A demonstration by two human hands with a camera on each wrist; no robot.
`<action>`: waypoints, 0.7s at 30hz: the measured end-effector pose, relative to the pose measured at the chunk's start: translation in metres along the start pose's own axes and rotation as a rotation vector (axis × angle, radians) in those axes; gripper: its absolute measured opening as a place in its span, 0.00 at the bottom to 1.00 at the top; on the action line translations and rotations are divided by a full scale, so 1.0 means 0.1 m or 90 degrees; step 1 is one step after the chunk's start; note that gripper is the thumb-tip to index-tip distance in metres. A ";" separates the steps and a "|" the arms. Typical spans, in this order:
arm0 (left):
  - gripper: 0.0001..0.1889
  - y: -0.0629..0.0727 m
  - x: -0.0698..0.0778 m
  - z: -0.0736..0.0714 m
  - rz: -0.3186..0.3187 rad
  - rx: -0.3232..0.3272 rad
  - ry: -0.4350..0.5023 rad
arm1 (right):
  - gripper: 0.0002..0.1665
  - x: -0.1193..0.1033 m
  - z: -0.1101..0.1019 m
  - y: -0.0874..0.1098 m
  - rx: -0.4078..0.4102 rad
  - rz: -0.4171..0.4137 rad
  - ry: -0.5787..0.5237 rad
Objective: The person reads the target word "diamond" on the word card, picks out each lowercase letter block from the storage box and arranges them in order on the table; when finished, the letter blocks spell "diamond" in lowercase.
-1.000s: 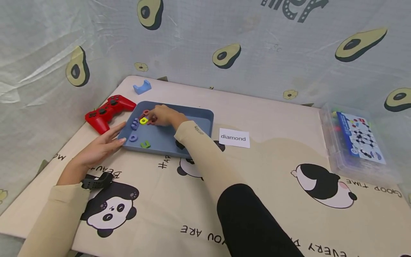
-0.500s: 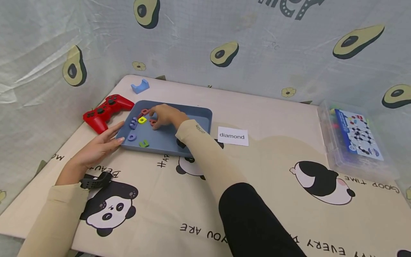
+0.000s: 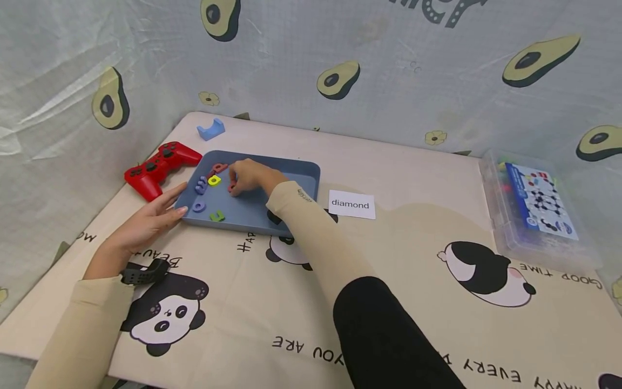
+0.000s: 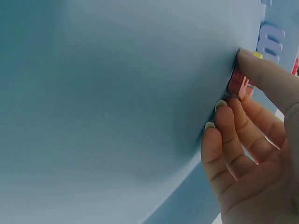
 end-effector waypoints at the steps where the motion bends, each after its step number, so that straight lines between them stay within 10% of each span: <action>1: 0.37 0.00 0.00 0.01 -0.001 0.000 -0.001 | 0.18 0.01 -0.01 0.02 0.005 0.003 -0.003; 21: 0.37 0.01 0.01 0.00 -0.018 0.009 -0.051 | 0.23 0.06 -0.72 1.08 0.250 -0.077 -0.095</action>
Point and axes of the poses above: each hand's wrist, its own y-axis away from the middle knuckle, its own z-axis out of the palm, x = y × z, the point moved 6 cm from there along -y, towards the middle knuckle, and after that the axes turned 2 degrees about y, right-handed, at the moved point
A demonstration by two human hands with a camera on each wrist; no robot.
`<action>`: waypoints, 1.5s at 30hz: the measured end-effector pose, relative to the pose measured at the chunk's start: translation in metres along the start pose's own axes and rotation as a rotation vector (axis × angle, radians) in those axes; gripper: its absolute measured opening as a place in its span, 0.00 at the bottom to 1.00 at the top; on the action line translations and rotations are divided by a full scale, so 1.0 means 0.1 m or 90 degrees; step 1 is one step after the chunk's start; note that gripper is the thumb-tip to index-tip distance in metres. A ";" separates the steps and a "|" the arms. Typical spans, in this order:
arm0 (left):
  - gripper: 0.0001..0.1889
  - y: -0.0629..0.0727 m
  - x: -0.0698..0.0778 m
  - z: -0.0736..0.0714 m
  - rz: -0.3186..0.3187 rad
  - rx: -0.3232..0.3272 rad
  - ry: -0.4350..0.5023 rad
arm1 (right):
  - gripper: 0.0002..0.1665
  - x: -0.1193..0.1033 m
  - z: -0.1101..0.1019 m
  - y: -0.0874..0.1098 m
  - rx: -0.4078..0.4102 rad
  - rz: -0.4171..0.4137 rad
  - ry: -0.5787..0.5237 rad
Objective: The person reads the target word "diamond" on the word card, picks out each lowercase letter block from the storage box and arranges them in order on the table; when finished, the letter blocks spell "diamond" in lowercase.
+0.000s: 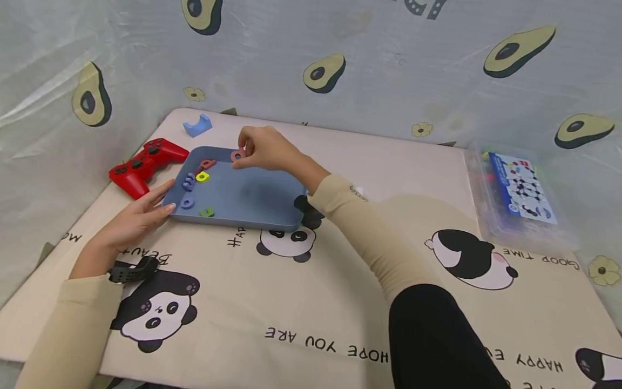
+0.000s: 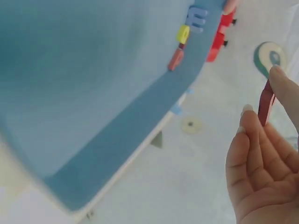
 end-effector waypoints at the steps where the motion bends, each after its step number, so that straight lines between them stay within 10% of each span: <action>1: 0.37 0.00 0.00 0.00 0.000 -0.001 -0.003 | 0.23 0.01 -0.05 0.08 0.007 0.005 0.002; 20: 0.36 0.00 0.03 0.03 0.014 -0.018 -0.011 | 0.20 0.72 -0.10 1.48 -0.006 0.107 0.016; 45: 0.36 -0.02 0.00 0.04 0.020 -0.021 0.002 | 0.22 0.80 0.36 1.48 -0.081 0.146 0.101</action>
Point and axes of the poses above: each hand's wrist, its own y-axis away from the middle knuckle, its own z-axis out of the palm, x = y × z, the point moved 6 cm from there along -y, towards the middle knuckle, and after that the axes turned 2 degrees about y, right-handed, at the moved point
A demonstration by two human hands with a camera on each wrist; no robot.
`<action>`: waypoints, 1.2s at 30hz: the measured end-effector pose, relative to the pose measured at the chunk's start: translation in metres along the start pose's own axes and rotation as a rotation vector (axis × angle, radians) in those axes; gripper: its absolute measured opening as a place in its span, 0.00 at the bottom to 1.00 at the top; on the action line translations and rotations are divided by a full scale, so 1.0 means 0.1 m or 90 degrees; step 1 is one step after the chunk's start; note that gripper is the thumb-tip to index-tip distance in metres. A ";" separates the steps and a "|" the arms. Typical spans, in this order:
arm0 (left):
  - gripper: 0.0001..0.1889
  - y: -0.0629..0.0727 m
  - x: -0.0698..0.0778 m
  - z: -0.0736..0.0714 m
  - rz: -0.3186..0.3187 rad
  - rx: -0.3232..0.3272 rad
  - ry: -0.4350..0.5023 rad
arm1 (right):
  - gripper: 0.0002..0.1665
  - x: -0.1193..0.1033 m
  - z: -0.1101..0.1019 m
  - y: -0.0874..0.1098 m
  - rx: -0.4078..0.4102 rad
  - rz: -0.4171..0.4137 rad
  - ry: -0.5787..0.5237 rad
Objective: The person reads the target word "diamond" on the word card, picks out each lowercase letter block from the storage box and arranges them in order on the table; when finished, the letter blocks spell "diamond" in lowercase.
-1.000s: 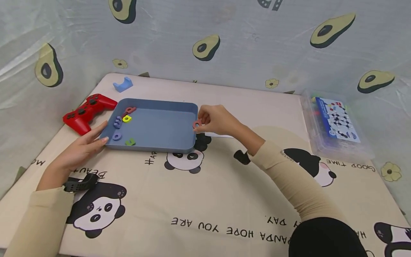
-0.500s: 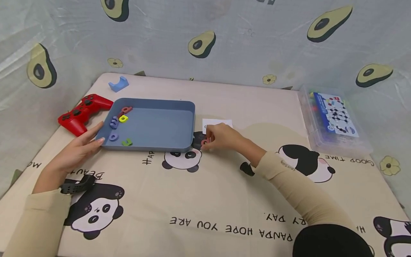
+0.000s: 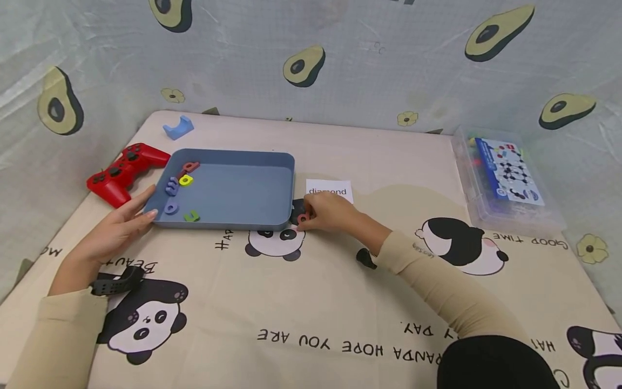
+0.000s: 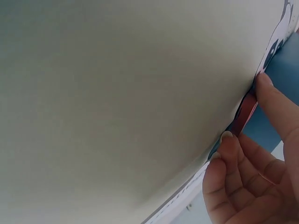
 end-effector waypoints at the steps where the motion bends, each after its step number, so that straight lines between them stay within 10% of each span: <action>1: 0.36 0.00 0.00 0.00 0.001 0.001 -0.003 | 0.22 -0.01 0.00 0.00 0.001 -0.001 0.000; 22: 0.36 0.03 0.04 0.01 0.008 0.000 -0.010 | 0.29 -0.11 -0.21 0.05 0.027 0.023 -0.008; 36: 0.36 0.02 0.03 -0.01 -0.005 0.008 -0.001 | 0.13 -0.72 -0.47 0.03 0.130 -0.070 -0.065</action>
Point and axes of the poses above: each hand's wrist, its own y-axis away from the middle knuckle, its own z-axis out of the palm, x = y × z, the point moved 6 cm from there along -y, towards the middle knuckle, and after that the axes turned 2 degrees about y, right-handed, at the moved point
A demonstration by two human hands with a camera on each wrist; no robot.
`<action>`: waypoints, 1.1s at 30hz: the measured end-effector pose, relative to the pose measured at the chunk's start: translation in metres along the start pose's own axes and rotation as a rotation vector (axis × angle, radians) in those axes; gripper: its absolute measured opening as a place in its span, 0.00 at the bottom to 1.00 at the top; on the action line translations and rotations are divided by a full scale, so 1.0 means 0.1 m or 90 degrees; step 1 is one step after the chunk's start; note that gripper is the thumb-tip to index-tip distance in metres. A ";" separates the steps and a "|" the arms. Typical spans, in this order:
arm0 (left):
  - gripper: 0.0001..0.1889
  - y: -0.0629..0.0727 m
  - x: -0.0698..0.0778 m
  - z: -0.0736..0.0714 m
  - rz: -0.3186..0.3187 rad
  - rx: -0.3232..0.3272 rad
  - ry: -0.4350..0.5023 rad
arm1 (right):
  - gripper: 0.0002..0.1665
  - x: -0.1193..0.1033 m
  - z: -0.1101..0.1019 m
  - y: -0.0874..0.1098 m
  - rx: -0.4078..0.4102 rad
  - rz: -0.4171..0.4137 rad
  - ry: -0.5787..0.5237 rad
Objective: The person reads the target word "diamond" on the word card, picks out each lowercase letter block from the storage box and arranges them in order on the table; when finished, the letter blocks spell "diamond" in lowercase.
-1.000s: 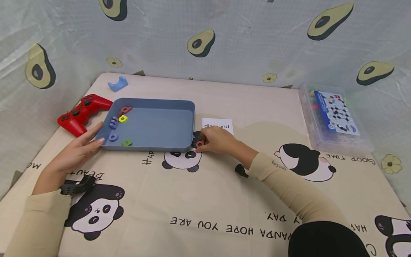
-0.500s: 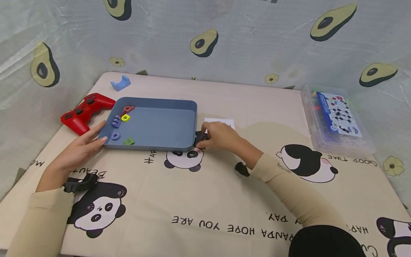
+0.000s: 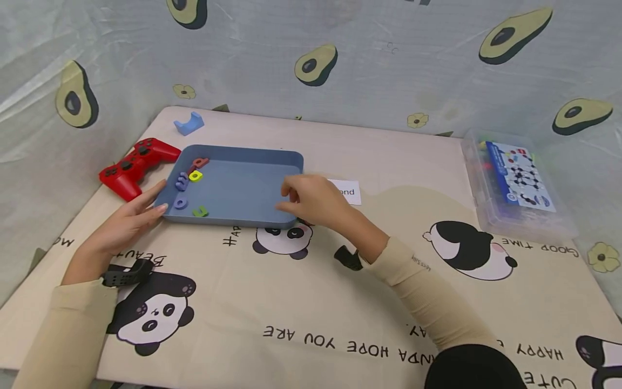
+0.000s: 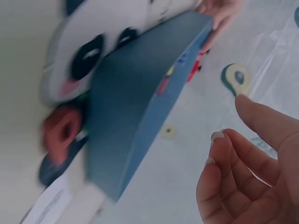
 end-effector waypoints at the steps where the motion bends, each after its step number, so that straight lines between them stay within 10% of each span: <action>1: 0.36 0.00 0.00 0.00 0.000 0.000 0.001 | 0.13 -0.05 0.01 -0.03 0.003 -0.010 -0.005; 16: 0.36 0.00 0.01 -0.01 -0.004 0.009 -0.014 | 0.10 -0.65 0.10 -0.84 -0.009 -0.147 -0.010; 33: 0.36 0.00 -0.03 -0.03 -0.011 0.014 -0.002 | 0.13 -0.69 0.65 -1.73 -0.131 -0.140 0.041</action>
Point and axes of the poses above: each hand's wrist, its own y-axis away from the middle knuckle, its own z-axis out of the palm, x = y × z, the point moved 6 cm from there along -y, towards the middle knuckle, and after that the axes turned 2 degrees about y, right-handed, at the moved point
